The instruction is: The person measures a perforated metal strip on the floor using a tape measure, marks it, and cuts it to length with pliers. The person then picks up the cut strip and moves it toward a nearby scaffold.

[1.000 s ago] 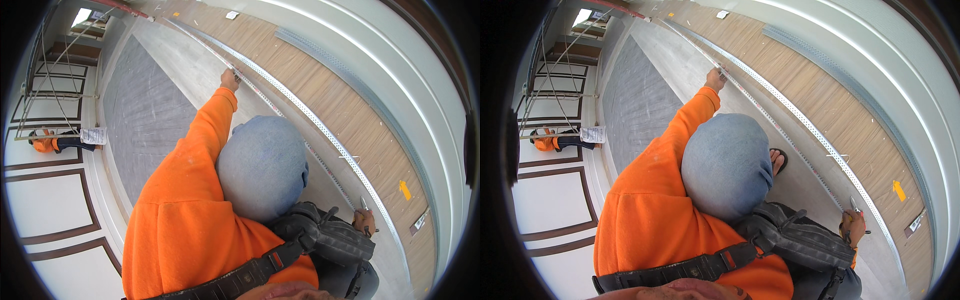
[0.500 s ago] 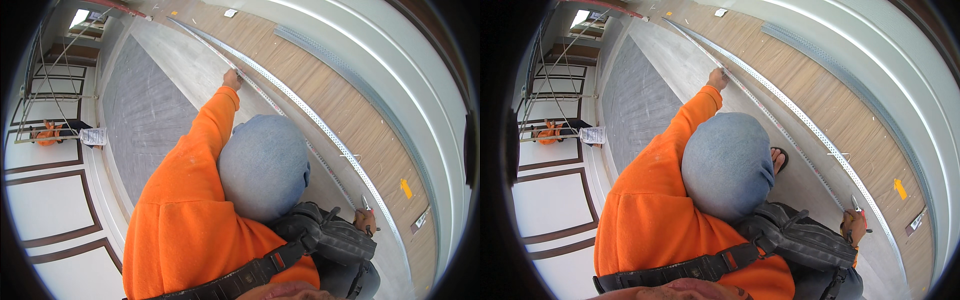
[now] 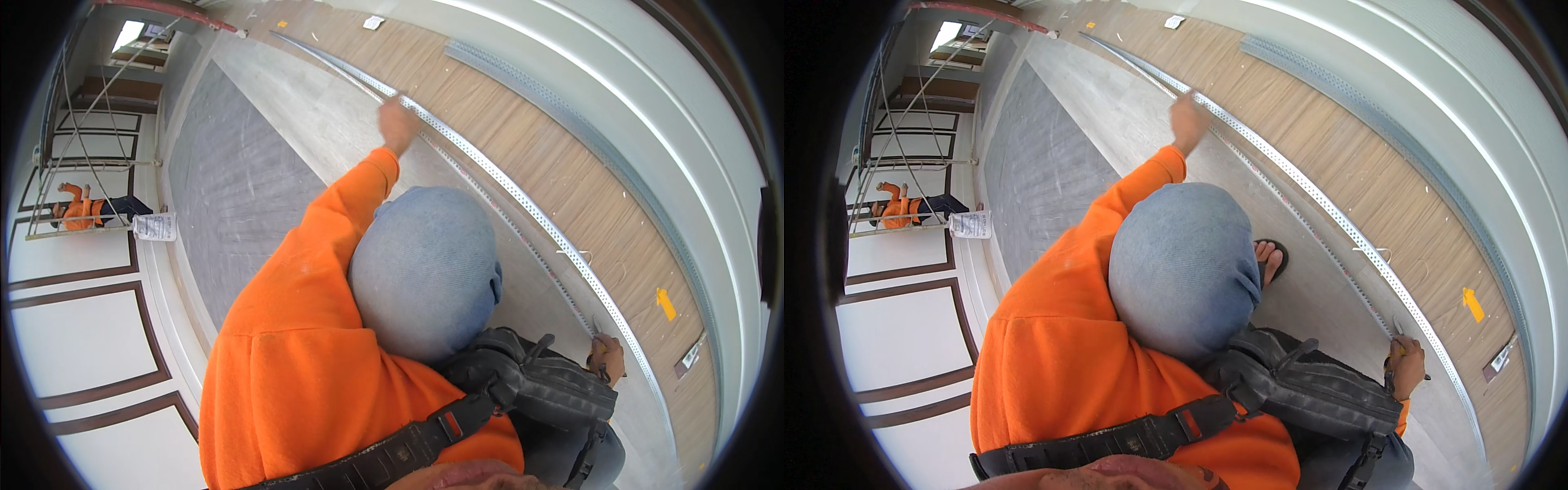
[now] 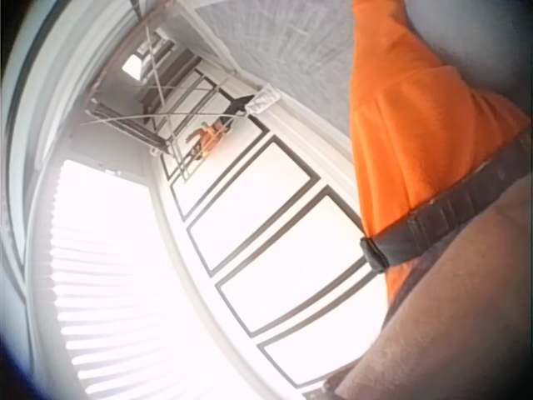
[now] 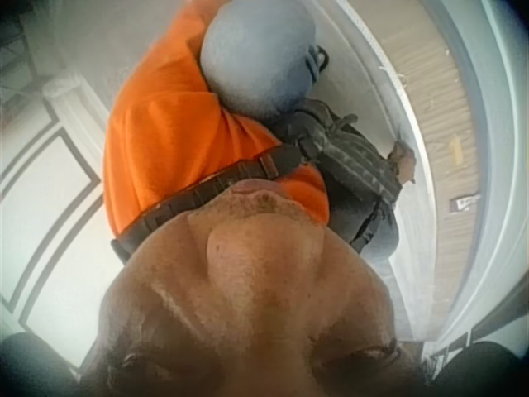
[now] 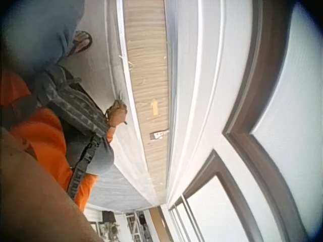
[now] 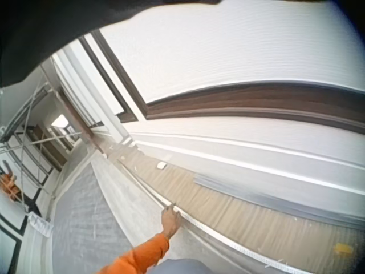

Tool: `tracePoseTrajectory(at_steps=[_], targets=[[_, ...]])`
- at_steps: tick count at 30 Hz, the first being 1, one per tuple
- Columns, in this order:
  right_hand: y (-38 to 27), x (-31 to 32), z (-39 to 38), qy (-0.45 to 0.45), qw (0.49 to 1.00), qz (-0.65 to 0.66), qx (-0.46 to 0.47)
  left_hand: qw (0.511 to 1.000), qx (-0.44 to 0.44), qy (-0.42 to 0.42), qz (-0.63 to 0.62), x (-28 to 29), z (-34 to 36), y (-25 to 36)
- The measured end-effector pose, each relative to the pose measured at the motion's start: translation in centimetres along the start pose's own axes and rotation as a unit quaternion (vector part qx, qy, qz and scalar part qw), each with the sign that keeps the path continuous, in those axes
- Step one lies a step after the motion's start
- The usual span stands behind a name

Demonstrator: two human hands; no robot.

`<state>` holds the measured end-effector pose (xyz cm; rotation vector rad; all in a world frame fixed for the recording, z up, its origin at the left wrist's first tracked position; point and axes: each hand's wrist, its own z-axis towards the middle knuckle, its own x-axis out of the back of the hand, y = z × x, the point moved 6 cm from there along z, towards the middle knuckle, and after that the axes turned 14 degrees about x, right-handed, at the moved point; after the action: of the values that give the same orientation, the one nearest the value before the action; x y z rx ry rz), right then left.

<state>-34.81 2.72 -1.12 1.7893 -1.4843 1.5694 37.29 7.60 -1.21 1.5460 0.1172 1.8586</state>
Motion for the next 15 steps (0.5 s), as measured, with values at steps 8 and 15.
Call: tracePoseTrajectory(at_steps=[8,15], targets=[[3.3,-3.3,-0.7,-0.008,0.987,-0.119,0.106,0.701,-0.571,-0.427,-0.014,-5.8,-19.2,18.5],[-0.1,-0.2,1.1,0.044,0.998,-0.051,-0.018,0.731,-0.546,-0.408,0.034,-5.7,-18.8,16.8]])
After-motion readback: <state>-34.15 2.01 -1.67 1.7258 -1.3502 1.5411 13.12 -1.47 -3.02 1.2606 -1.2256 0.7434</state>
